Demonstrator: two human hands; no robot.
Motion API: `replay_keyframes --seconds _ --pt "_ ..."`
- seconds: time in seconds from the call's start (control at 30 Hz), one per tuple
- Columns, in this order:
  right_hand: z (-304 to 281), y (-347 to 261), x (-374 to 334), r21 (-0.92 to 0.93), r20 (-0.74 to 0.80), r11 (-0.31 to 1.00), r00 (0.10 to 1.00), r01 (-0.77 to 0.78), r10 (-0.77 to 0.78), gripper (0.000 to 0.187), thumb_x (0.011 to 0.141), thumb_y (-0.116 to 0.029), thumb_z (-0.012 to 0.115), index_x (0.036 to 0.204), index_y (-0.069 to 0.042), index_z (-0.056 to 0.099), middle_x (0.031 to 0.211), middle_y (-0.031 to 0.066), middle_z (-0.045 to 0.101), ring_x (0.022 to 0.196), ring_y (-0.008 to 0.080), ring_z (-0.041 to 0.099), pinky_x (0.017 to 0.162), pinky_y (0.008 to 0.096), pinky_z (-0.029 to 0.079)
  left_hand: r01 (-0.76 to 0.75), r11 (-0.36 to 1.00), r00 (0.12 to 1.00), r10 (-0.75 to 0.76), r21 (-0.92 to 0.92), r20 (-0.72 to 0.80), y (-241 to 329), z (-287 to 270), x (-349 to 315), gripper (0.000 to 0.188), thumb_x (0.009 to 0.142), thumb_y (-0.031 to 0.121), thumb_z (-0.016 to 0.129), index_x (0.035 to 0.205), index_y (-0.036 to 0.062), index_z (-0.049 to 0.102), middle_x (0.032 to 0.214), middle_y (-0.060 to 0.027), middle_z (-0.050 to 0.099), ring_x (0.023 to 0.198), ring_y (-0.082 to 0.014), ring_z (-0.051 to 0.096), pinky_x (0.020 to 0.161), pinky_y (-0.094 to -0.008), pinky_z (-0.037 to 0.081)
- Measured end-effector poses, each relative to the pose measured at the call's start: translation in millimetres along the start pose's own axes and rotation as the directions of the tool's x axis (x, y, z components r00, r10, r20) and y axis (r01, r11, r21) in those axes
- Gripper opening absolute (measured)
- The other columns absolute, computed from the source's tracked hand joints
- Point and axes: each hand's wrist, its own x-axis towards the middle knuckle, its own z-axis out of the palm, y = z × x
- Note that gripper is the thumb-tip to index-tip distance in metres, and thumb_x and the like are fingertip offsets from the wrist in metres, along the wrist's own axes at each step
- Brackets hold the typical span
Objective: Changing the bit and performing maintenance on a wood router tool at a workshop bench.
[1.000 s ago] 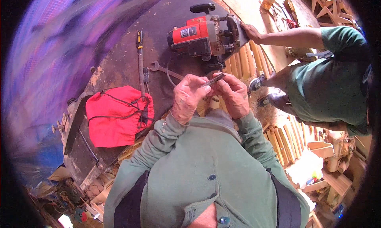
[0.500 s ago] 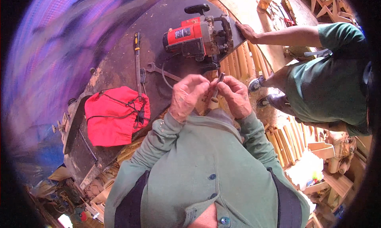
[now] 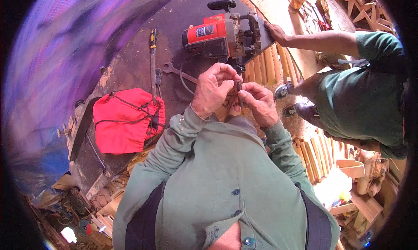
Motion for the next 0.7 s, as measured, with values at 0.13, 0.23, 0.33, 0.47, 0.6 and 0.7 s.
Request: replay_keyframes --seconds 0.13,0.23,0.33,0.47,0.6,0.7 --pt "0.7 -2.4 0.1 -0.003 0.016 1.0 1.0 0.003 -0.003 0.016 0.098 -0.01 0.069 0.111 -0.001 0.067 0.09 0.0033 0.069 0.074 0.0105 0.065 0.065 0.0253 0.054 -0.011 1.0 1.0 0.01 0.026 0.028 -0.9 0.2 2.3 0.017 0.093 -0.005 0.057 0.109 -0.0001 0.058 0.101 -0.009 0.069 0.09 -0.0132 0.067 0.083 -0.029 0.057" --pt "-1.2 -2.0 0.7 0.012 0.023 1.0 1.0 -0.011 0.01 0.017 0.098 -0.01 0.069 0.111 0.0 0.066 0.09 0.004 0.069 0.073 0.0111 0.066 0.065 0.0257 0.054 0.013 1.0 1.0 -0.014 0.013 0.028 -0.5 0.3 2.4 0.016 0.093 -0.005 0.057 0.108 -0.0001 0.059 0.099 -0.0084 0.069 0.088 -0.0131 0.066 0.082 -0.0285 0.056" --pt "-4.2 -0.7 1.2 0.031 0.038 0.999 0.999 -0.023 0.021 0.017 0.098 -0.009 0.07 0.111 0.0 0.066 0.09 0.0041 0.069 0.073 0.0112 0.066 0.064 0.0258 0.054 0.029 0.999 0.999 -0.03 0.018 0.044 0.4 -1.1 3.2 0.016 0.092 -0.005 0.056 0.107 -0.0004 0.059 0.098 -0.0081 0.068 0.088 -0.0132 0.066 0.081 -0.0284 0.056" --pt "-6.7 -0.6 2.3 0.028 0.035 0.999 0.999 -0.038 0.037 0.017 0.097 -0.008 0.07 0.11 0.0 0.066 0.09 0.0042 0.068 0.073 0.0114 0.066 0.064 0.0258 0.054 0.071 0.997 0.995 -0.07 -0.025 0.071 1.4 -1.8 4.1 0.016 0.092 -0.005 0.056 0.107 -0.0009 0.058 0.097 -0.008 0.068 0.087 -0.013 0.066 0.08 -0.0283 0.057" --pt "-6.0 0.1 2.6 0.01 0.019 1.0 0.999 -0.026 0.026 0.017 0.096 -0.007 0.071 0.11 0.001 0.066 0.09 0.0039 0.068 0.072 0.0115 0.065 0.063 0.0257 0.053 0.065 0.996 0.996 -0.06 -0.061 0.069 -0.9 -1.0 4.9 0.015 0.092 -0.004 0.056 0.107 -0.0013 0.058 0.097 -0.0081 0.068 0.086 -0.013 0.066 0.079 -0.0284 0.056" --pt "-5.9 -0.6 2.4 0.034 0.018 0.999 1.0 -0.018 0.018 0.017 0.096 -0.007 0.071 0.11 0.001 0.065 0.088 0.0037 0.068 0.072 0.0114 0.065 0.063 0.0257 0.053 0.074 0.994 0.995 -0.068 -0.078 0.069 -1.0 -0.1 5.4 0.015 0.092 -0.004 0.056 0.107 -0.0014 0.057 0.097 -0.0081 0.068 0.086 -0.0131 0.066 0.078 -0.0283 0.056"
